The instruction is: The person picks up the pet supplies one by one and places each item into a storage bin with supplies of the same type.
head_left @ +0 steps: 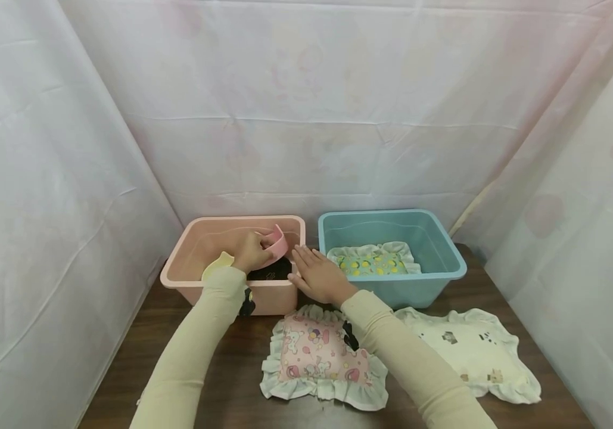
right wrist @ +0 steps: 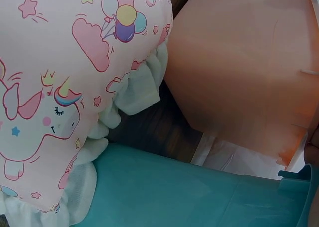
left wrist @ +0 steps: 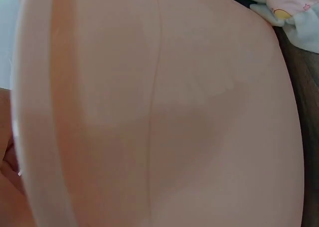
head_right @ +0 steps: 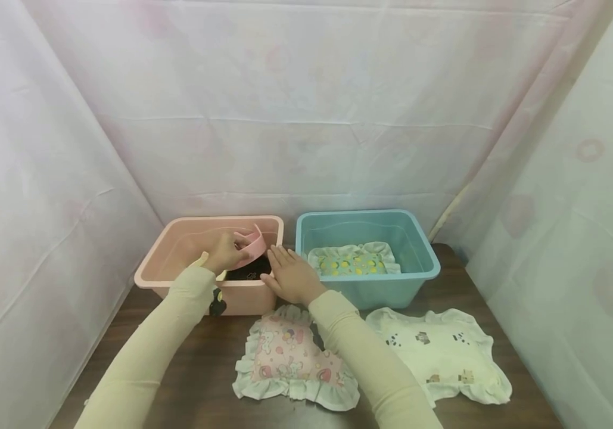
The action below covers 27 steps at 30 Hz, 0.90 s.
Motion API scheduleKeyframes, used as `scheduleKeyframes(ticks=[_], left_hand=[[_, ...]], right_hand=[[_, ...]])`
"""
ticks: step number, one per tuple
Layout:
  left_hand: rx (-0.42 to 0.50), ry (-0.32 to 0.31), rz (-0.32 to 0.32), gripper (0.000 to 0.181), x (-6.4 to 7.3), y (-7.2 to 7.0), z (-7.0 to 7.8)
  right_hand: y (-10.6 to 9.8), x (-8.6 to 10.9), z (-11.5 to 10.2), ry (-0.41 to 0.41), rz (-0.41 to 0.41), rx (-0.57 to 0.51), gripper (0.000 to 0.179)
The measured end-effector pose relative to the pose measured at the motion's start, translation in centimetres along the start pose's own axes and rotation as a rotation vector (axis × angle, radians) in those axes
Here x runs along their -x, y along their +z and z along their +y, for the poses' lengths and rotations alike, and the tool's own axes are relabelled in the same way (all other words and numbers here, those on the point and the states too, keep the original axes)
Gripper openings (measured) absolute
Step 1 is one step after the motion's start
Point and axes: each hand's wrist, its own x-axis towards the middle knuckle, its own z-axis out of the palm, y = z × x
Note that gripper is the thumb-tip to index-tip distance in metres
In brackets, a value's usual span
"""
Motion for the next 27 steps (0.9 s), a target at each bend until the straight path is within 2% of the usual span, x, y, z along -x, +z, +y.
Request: scheduleKeyframes(ticks=[5, 9, 12, 21, 27], left_hand=[[0.006, -0.035, -0.021, 0.041, 0.1, 0.9, -0.3], [-0.048, -0.058, -0.038, 0.033, 0.2, 1.8, -0.6], [-0.097, -0.102, -0.047, 0.026, 0.3, 2.2, -0.8], [-0.186, -0.212, -0.052, 0.013, 0.3, 2.6, -1.1], [-0.201, -0.272, -0.072, 0.021, 0.1, 2.8, -1.0]], right_hand=[[0.0, 0.2, 0.0, -0.009, 0.010, -0.015, 0.066], [0.0, 0.3, 0.0, -0.003, 0.018, -0.005, 0.066], [0.0, 0.3, 0.1, -0.001, 0.016, 0.000, 0.067], [0.0, 0.1, -0.1, 0.001, -0.002, 0.000, 0.067], [-0.1, 0.0, 0.0, 0.014, -0.016, -0.002, 0.068]])
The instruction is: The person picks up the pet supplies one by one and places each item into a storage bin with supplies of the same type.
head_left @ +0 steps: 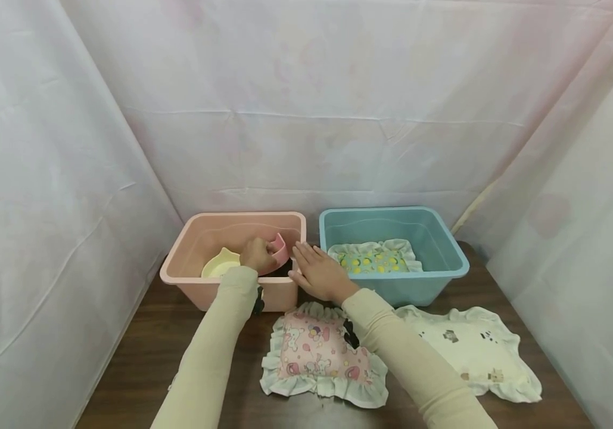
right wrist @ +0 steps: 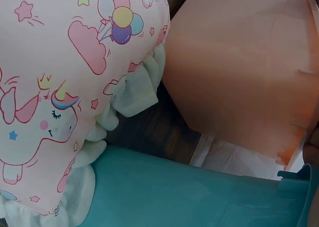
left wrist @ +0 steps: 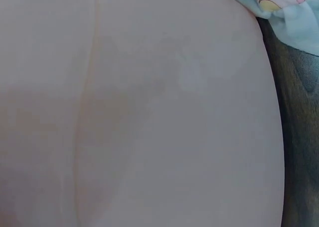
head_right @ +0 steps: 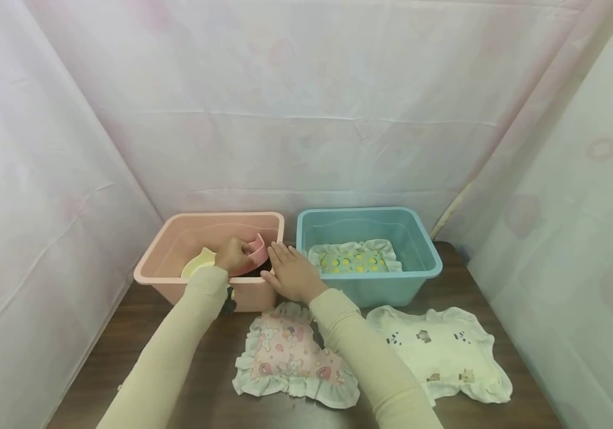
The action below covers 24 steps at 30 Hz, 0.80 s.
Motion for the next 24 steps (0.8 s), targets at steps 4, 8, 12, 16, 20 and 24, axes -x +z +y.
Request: scheduleKeyframes(ticks=[4, 8, 12, 16, 20, 24], left_hand=[[-0.008, -0.019, -0.027, 0.023, -0.18, -0.01, 0.39], [-0.024, -0.053, -0.044, 0.023, -0.30, 0.08, 0.58], [-0.021, -0.074, -0.048, 0.027, -0.44, 0.23, 0.65], [0.006, -0.080, -0.058, 0.030, -0.54, 0.35, 0.58], [0.052, -0.080, -0.081, 0.029, -0.60, 0.43, 0.29], [0.079, -0.069, -0.085, 0.029, -0.58, 0.46, -0.05]], right_hand=[[-0.03, 0.03, 0.32, 0.002, 0.008, 0.012, 0.067], [-0.07, 0.05, 0.46, -0.004, 0.021, 0.004, 0.068], [-0.04, 0.06, 0.48, -0.004, 0.026, 0.000, 0.069], [0.04, 0.03, 0.46, 0.002, 0.025, 0.007, 0.069], [0.01, -0.01, 0.33, -0.004, 0.018, -0.001, 0.069], [-0.12, 0.01, 0.15, -0.019, 0.022, -0.016, 0.068]])
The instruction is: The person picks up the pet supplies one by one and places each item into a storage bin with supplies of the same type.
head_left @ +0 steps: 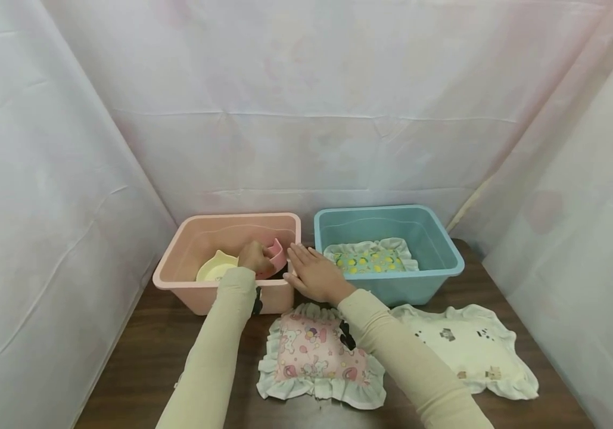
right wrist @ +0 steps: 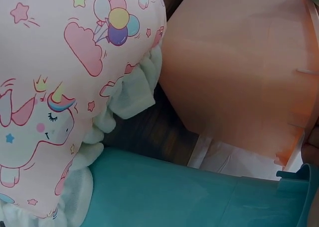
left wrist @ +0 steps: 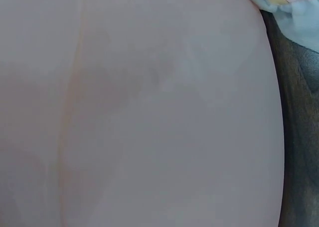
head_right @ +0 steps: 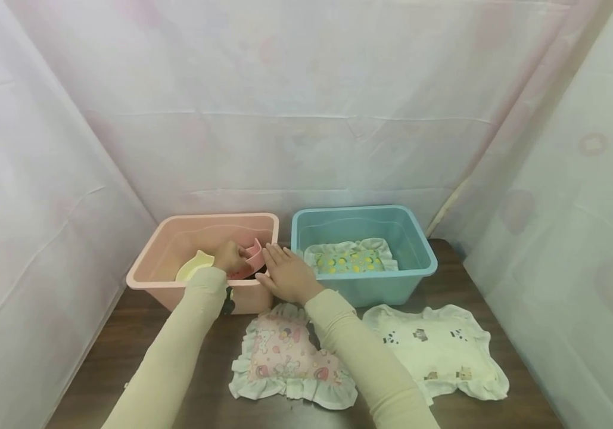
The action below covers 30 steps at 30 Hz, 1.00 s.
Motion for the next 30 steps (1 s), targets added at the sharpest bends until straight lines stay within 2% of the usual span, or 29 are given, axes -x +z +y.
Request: scheduleKeyframes(ticks=[7, 16, 26, 30], left_hand=[[0.014, 0.013, 0.012, 0.025, 0.30, -0.10, 0.24], [0.074, -0.028, -0.048, 0.027, 0.34, -0.09, 0.09], [0.057, -0.019, -0.040, 0.026, 0.55, -0.07, 0.24], [0.079, -0.040, -0.057, 0.024, 0.46, 0.06, 0.02]], right_hand=[[-0.24, 0.04, -0.17, 0.009, 0.005, 0.018, 0.067], [-0.09, -0.03, -0.25, 0.011, -0.007, 0.012, 0.068], [-0.01, -0.05, -0.21, 0.012, -0.013, 0.013, 0.069], [0.23, -0.11, -0.19, 0.013, -0.006, 0.022, 0.068]])
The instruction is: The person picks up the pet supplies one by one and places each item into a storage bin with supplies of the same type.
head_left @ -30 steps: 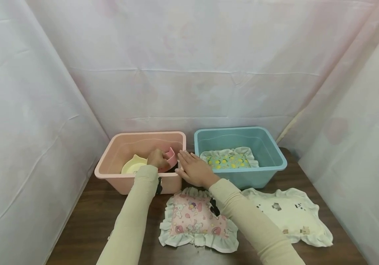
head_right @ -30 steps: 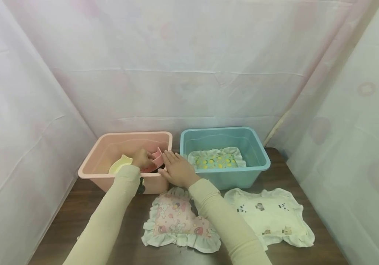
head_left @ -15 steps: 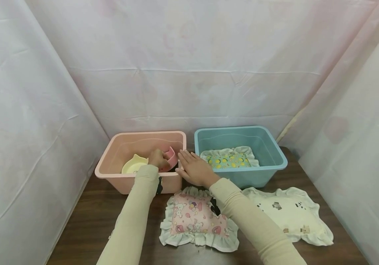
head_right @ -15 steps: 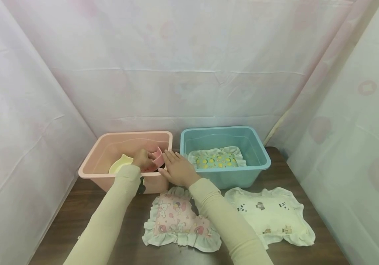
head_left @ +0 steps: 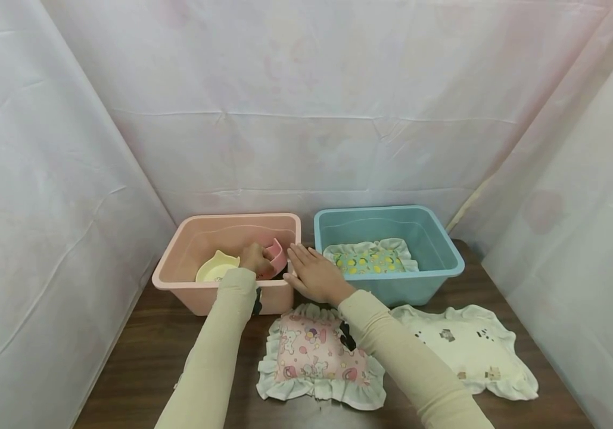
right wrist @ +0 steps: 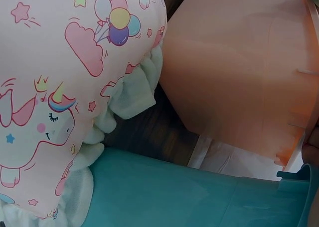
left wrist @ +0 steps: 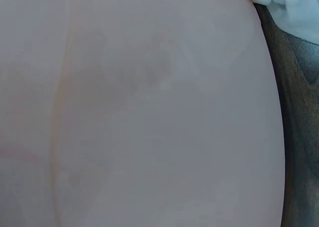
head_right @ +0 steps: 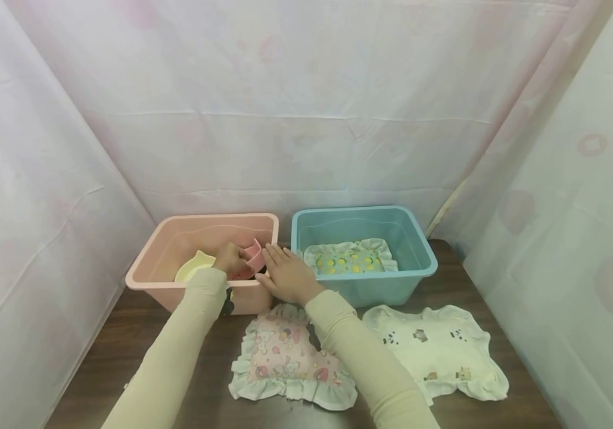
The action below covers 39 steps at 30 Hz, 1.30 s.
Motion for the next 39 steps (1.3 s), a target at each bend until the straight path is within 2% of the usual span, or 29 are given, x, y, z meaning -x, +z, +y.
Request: scheduleKeyframes(ticks=[4, 7, 9, 19, 28, 35, 39], left_hand=[[0.032, -0.040, -0.013, 0.022, -0.2, 0.2, -0.5], [0.042, -0.043, -0.012, 0.023, -0.3, 0.3, -0.8], [0.023, -0.025, -0.003, 0.024, -0.3, 0.3, -0.9], [0.046, -0.021, -0.030, 0.023, -0.4, 0.1, -1.1], [0.003, 0.036, -0.039, 0.027, 0.0, -0.1, -0.6], [-0.026, 0.041, -0.024, 0.028, -0.1, -0.1, -0.4], [-0.012, 0.029, -0.037, 0.029, 0.0, 0.0, -0.1]], right_hand=[[0.1, 0.0, -0.1, 0.001, -0.009, 0.000, 0.068], [0.1, 0.0, -0.2, -0.001, -0.010, -0.004, 0.069], [0.0, 0.0, -0.3, 0.000, -0.007, -0.004, 0.069], [0.1, 0.0, -0.3, -0.007, 0.016, -0.009, 0.068], [0.1, -0.1, -0.3, 0.004, -0.003, -0.004, 0.069], [-0.1, 0.0, -0.2, -0.005, 0.008, -0.008, 0.068], [-0.1, 0.0, -0.1, -0.004, 0.007, -0.009, 0.067]])
